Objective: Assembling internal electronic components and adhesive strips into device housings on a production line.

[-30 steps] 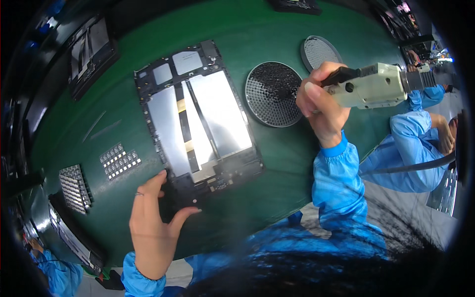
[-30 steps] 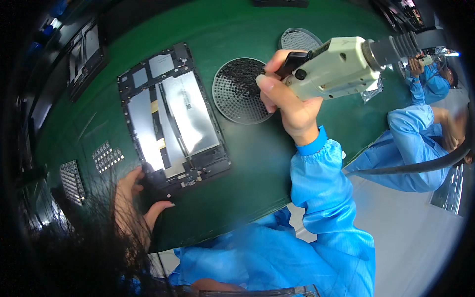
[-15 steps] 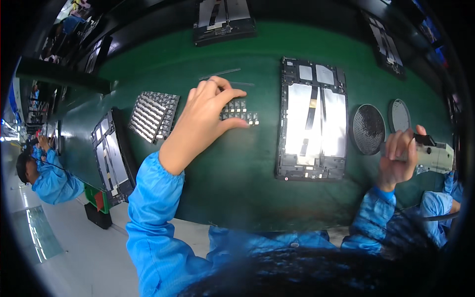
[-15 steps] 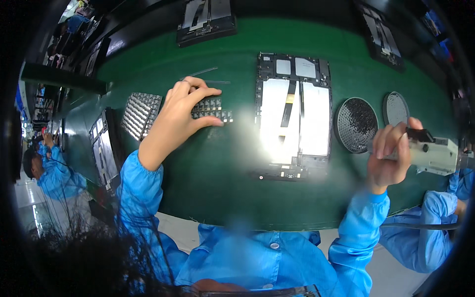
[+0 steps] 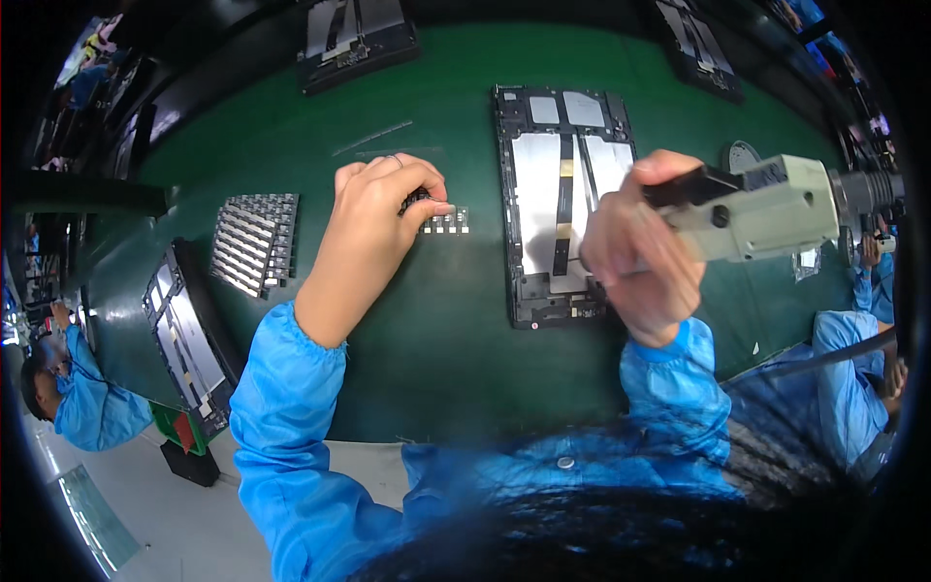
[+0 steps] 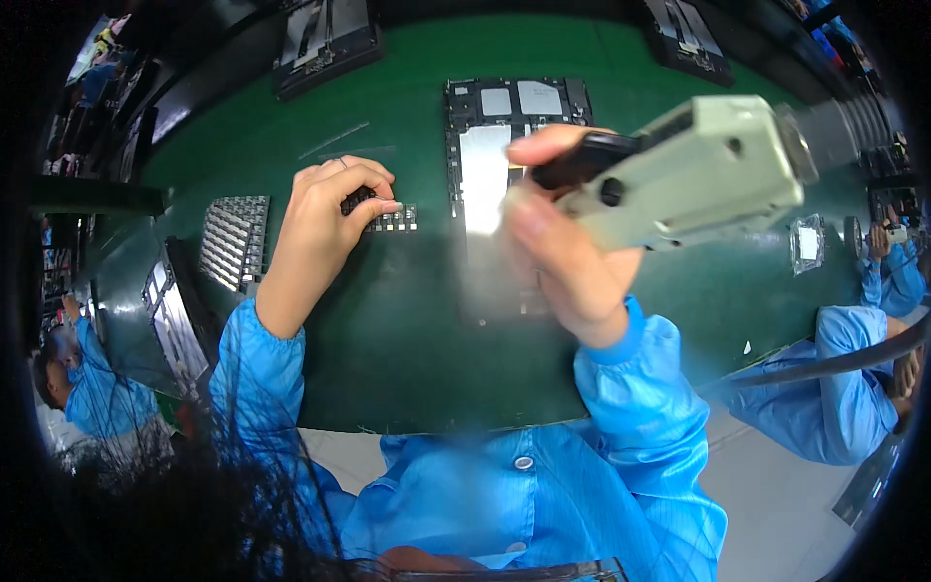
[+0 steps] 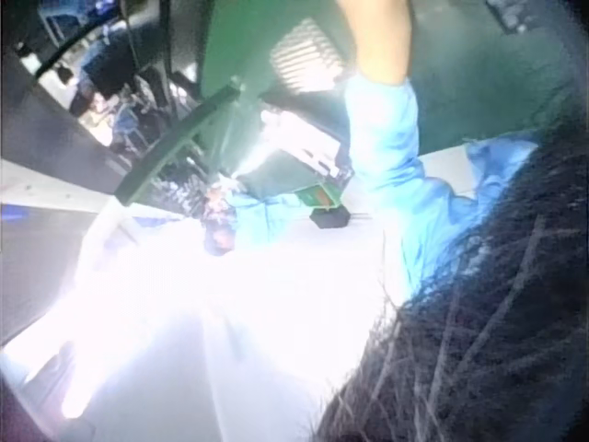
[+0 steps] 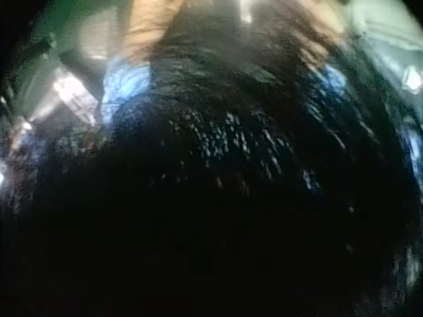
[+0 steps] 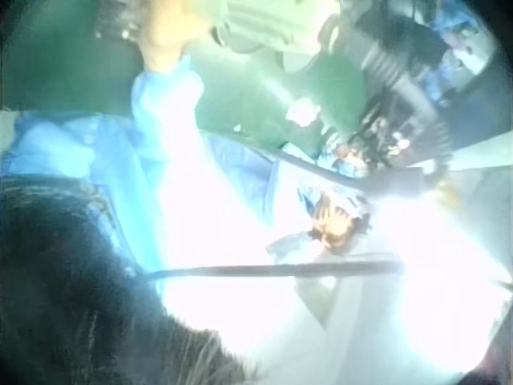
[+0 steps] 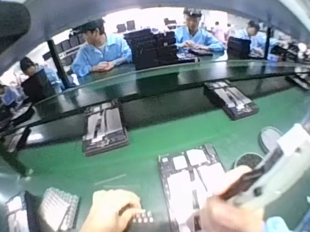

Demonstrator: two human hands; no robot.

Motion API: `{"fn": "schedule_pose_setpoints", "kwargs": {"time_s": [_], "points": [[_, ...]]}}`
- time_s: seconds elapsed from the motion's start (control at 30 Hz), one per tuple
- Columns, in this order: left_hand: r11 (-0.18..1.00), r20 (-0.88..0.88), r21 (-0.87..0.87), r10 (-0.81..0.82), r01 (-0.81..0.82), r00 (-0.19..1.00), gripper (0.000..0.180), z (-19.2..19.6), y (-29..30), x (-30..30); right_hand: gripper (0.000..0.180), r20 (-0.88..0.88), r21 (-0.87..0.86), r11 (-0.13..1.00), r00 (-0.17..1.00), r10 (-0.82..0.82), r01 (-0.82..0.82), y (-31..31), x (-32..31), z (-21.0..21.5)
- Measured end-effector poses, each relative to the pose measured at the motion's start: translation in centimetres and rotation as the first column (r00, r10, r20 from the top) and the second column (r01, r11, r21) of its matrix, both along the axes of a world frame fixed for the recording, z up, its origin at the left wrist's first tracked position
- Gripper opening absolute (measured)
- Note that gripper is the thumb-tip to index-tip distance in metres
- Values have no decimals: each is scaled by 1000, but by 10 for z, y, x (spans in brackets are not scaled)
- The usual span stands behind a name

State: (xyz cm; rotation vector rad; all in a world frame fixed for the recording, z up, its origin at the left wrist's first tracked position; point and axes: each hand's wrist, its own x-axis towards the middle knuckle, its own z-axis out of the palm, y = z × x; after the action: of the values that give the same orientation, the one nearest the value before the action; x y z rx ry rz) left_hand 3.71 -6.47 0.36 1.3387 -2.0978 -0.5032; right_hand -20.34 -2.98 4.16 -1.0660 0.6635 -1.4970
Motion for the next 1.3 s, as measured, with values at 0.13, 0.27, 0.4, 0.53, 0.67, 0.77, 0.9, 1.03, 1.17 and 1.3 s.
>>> {"fn": "schedule_pose_setpoints", "kwargs": {"time_s": [0.13,0.27,0.4,0.53,0.67,0.77,0.9,1.03,1.17,1.3], "points": [[989,23,-141,-35,38,999,7,8,11,-11,30,-81,80,997,997,-3,9,2,14,-2],[919,-376,375,33,119,926,12,10,31,-32,30,-149,-10,1000,989,16,-17,-3,15,-10],[898,-367,431,86,87,926,16,7,38,-40,29,-195,-124,990,980,35,-60,-9,14,-16],[889,-366,448,86,94,927,15,10,40,-44,30,-137,-106,992,989,61,-75,-7,18,-9],[911,-359,396,42,112,932,16,4,42,-47,32,-99,-103,988,990,102,-112,-4,19,-8],[946,-358,308,20,98,934,14,1,45,-48,33,-191,-97,989,977,92,-112,-2,17,-10],[942,-333,329,44,72,942,14,-1,45,-49,33,-268,-120,988,961,67,-102,-3,14,-13],[916,-236,401,72,30,969,29,1,40,-50,31,-135,-108,990,988,80,-94,-6,19,-17],[862,-308,504,122,53,944,31,4,35,-46,29,68,-9,998,996,-66,67,-5,34,-21],[805,-381,585,169,96,909,30,2,32,-44,29,76,-1,998,995,-69,69,-8,42,-27]]}}
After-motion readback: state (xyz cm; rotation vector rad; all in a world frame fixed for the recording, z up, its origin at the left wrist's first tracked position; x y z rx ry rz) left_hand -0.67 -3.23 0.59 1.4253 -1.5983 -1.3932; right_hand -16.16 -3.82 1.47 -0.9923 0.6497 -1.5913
